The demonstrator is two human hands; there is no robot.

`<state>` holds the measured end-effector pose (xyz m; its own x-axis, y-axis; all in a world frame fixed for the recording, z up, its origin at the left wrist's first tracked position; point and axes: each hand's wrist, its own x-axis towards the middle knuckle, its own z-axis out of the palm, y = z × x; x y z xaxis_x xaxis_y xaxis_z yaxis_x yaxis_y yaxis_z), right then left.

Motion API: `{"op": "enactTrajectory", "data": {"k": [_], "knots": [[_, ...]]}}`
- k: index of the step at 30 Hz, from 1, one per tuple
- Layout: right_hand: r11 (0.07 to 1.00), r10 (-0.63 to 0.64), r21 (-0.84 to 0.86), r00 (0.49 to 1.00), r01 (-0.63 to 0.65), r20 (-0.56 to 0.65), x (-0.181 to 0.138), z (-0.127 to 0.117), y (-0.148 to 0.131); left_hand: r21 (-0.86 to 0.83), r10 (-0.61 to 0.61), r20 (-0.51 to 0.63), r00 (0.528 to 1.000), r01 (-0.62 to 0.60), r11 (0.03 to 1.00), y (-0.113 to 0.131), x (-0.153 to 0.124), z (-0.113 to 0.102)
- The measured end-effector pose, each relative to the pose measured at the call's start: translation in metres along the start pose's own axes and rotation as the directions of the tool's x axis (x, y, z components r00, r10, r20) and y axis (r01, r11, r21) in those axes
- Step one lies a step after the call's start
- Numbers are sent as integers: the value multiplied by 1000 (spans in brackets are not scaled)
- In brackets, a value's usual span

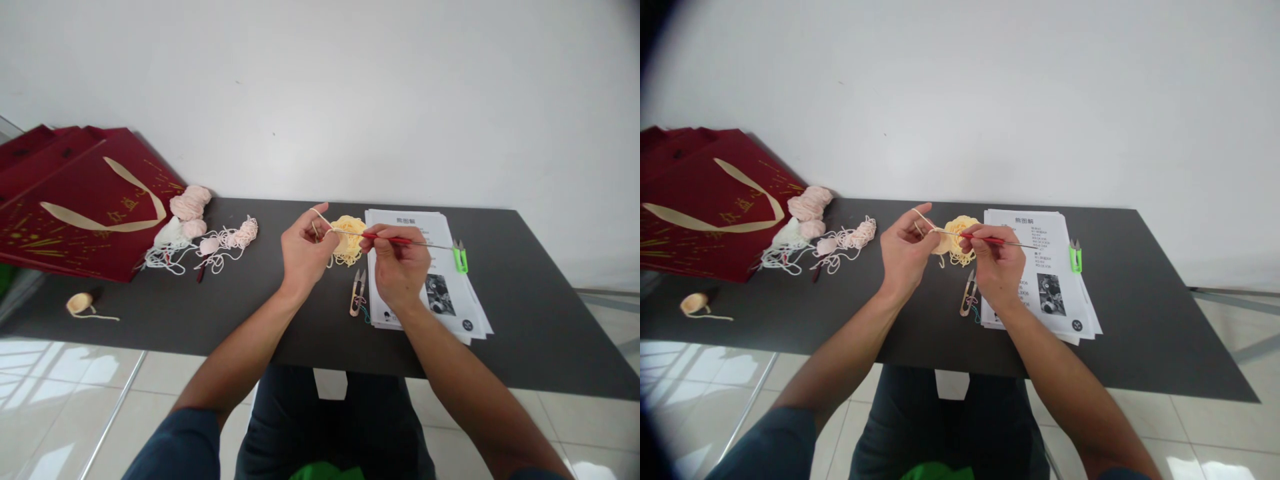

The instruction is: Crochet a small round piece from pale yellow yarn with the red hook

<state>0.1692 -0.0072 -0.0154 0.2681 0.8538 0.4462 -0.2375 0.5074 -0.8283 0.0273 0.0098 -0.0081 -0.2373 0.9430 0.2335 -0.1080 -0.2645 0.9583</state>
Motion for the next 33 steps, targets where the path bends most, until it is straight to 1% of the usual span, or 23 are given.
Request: {"op": "enactTrajectory", "data": {"k": [4, 11, 15, 18, 21, 23, 26, 29, 31, 33], "knots": [[998, -25, -66, 1000, 24, -13, -7, 3, -2, 36, 16, -63, 998, -14, 999, 1, -1, 1], [980, -82, -186, 996, 72, -46, -20, 8, -5, 153, 142, -156, 978, -118, 981, -1, -7, 1], [969, -129, -207, 991, 133, 34, -23, 7, -4, 187, 190, -190, 963, -155, 970, -2, -7, 1], [957, -161, -227, 981, 181, 106, -25, 4, -1, 177, 177, -193, 965, -144, 974, -2, -5, 0], [948, -171, -250, 977, 198, 124, -26, 1, 2, 185, 153, -200, 968, -116, 976, -2, -4, 0], [945, -169, -261, 979, 195, 118, -26, 2, 3, 211, 166, -219, 962, -120, 970, -2, -4, -1], [953, -135, -263, 987, 154, 89, -26, 5, 0, 271, 215, -237, 947, -148, 951, -1, -4, -1], [970, -36, -240, 999, 33, -6, -23, 8, -4, 317, 247, -229, 941, -168, 933, -2, -4, -1], [984, 51, -167, 996, -62, -67, -19, 9, -5, 318, 248, -215, 945, -172, 932, -3, -4, 0], [989, 124, -71, 988, -131, -92, -14, 9, -3, 305, 243, -201, 949, -175, 936, -3, -5, 1]]}}
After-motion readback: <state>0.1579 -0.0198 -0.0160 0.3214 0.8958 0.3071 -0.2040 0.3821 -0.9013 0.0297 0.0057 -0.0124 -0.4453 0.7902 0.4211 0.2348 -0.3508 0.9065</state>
